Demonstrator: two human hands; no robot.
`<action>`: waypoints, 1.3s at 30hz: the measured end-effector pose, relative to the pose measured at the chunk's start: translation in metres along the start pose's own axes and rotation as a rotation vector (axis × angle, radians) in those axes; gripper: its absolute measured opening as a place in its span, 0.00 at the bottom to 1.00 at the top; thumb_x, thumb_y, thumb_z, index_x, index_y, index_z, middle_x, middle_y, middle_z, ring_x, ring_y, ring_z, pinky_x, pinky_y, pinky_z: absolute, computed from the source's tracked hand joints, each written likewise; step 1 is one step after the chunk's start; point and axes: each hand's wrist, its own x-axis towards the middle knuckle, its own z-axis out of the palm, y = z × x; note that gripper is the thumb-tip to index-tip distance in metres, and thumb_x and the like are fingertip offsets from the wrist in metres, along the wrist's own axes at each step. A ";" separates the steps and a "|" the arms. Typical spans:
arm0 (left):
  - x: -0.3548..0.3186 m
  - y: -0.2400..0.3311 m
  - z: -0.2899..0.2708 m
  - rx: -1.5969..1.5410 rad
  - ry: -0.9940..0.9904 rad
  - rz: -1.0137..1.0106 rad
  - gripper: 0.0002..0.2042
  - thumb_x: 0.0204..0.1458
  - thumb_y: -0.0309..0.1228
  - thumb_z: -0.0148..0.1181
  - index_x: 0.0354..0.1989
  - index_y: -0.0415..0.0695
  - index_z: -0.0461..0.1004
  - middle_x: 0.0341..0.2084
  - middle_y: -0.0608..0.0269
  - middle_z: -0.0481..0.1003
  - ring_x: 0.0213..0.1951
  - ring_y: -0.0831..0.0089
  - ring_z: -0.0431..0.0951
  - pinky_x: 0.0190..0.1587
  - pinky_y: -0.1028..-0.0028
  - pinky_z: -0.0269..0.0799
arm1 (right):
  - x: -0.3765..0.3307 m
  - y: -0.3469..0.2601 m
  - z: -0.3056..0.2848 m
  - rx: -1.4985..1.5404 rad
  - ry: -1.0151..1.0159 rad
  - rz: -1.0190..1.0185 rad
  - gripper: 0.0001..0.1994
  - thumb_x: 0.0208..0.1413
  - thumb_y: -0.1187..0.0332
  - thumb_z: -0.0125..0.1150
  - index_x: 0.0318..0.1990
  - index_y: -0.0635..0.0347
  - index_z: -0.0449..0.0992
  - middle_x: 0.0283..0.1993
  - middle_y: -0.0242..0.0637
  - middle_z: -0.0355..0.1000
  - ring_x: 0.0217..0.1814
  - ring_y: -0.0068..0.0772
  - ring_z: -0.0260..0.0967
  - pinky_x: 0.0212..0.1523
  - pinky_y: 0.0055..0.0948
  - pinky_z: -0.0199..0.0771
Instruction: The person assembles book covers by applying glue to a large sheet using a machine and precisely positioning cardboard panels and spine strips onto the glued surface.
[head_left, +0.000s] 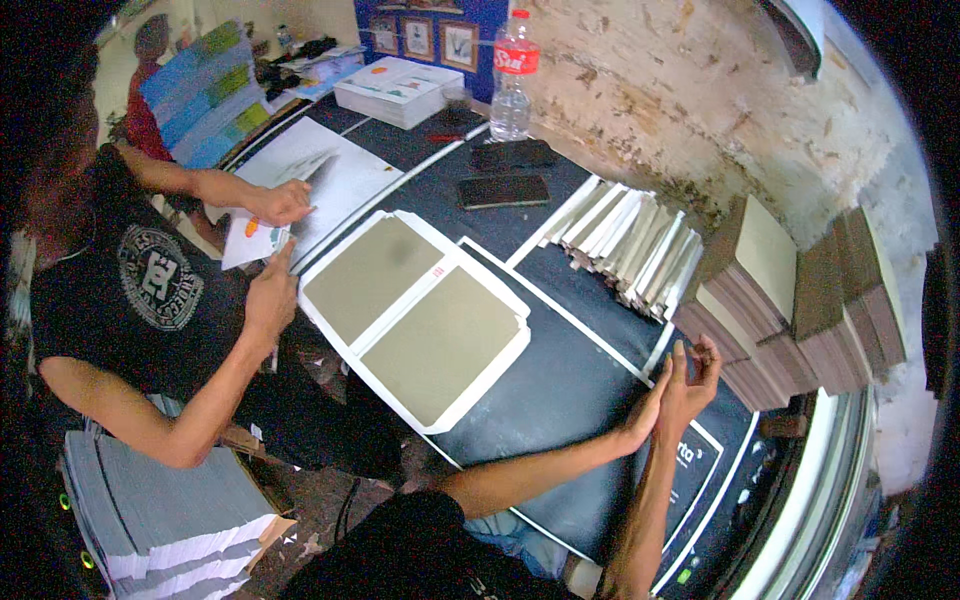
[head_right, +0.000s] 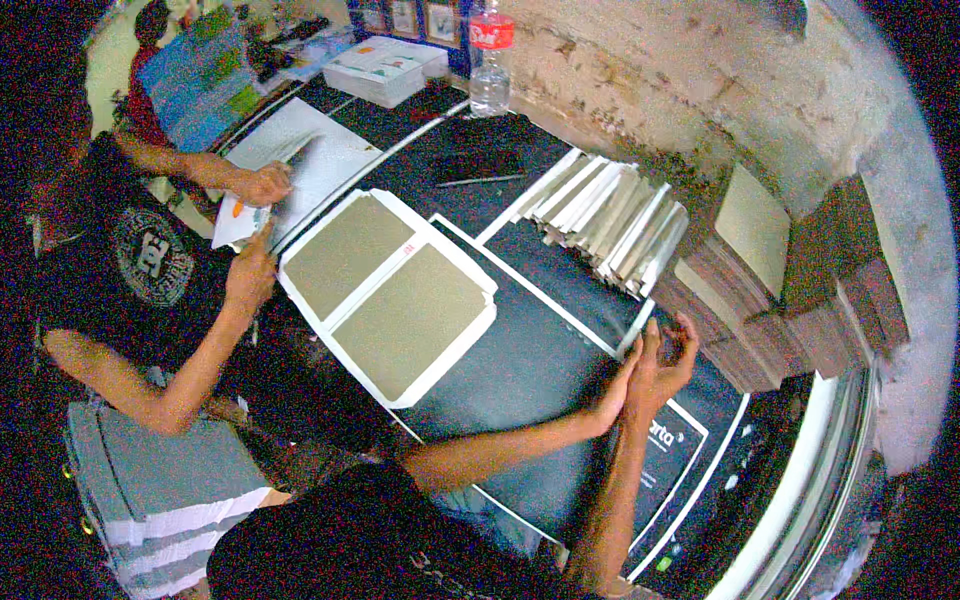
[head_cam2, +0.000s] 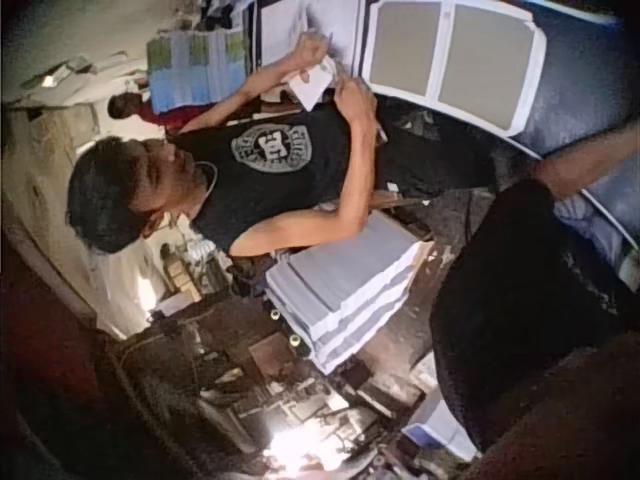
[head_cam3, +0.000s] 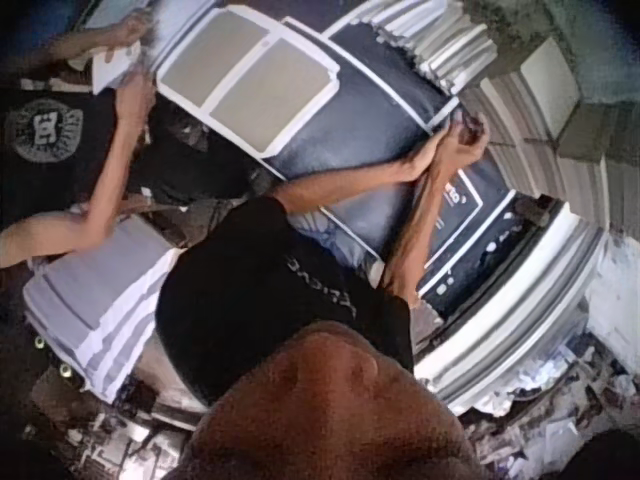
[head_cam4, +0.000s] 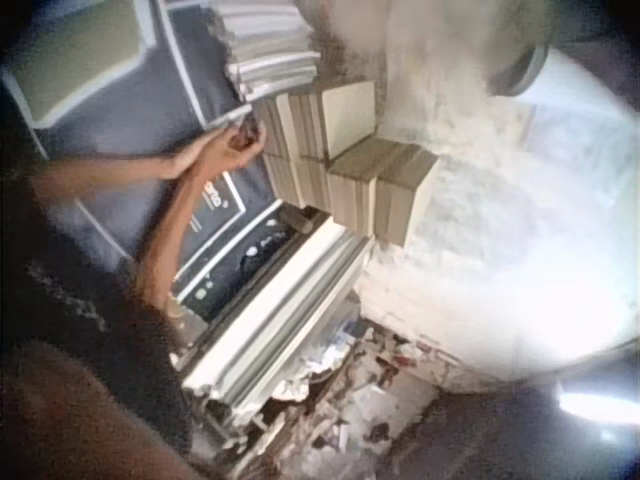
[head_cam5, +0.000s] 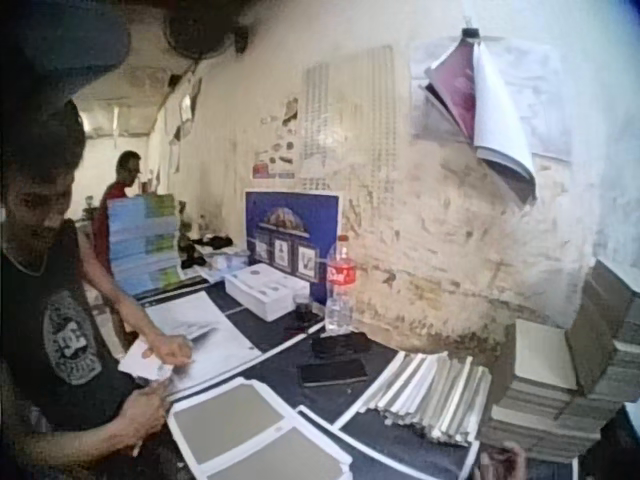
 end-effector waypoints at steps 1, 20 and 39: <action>-0.001 0.004 -0.001 0.059 0.043 0.112 0.33 0.67 0.55 0.40 0.70 0.40 0.57 0.67 0.58 0.61 0.69 0.67 0.58 0.70 0.70 0.52 | 0.002 -0.001 0.004 0.025 -0.026 0.024 0.16 0.56 0.76 0.66 0.52 0.63 0.74 0.43 0.34 0.75 0.43 0.26 0.70 0.50 0.28 0.70; 0.012 0.086 -0.027 0.779 0.099 0.709 0.16 0.59 0.26 0.60 0.55 0.35 0.74 0.43 0.56 0.83 0.48 0.68 0.82 0.53 0.70 0.75 | -0.012 0.038 0.043 0.203 -0.133 0.087 0.06 0.57 0.72 0.65 0.41 0.61 0.76 0.31 0.27 0.73 0.32 0.16 0.67 0.30 0.21 0.68; 0.204 0.381 -0.306 1.687 0.518 0.300 0.68 0.27 0.54 0.81 0.72 0.31 0.44 0.68 0.34 0.56 0.70 0.46 0.56 0.72 0.59 0.53 | -0.012 0.006 0.050 -0.022 -0.412 0.216 0.12 0.59 0.64 0.67 0.32 0.68 0.83 0.21 0.35 0.78 0.19 0.13 0.62 0.22 0.21 0.62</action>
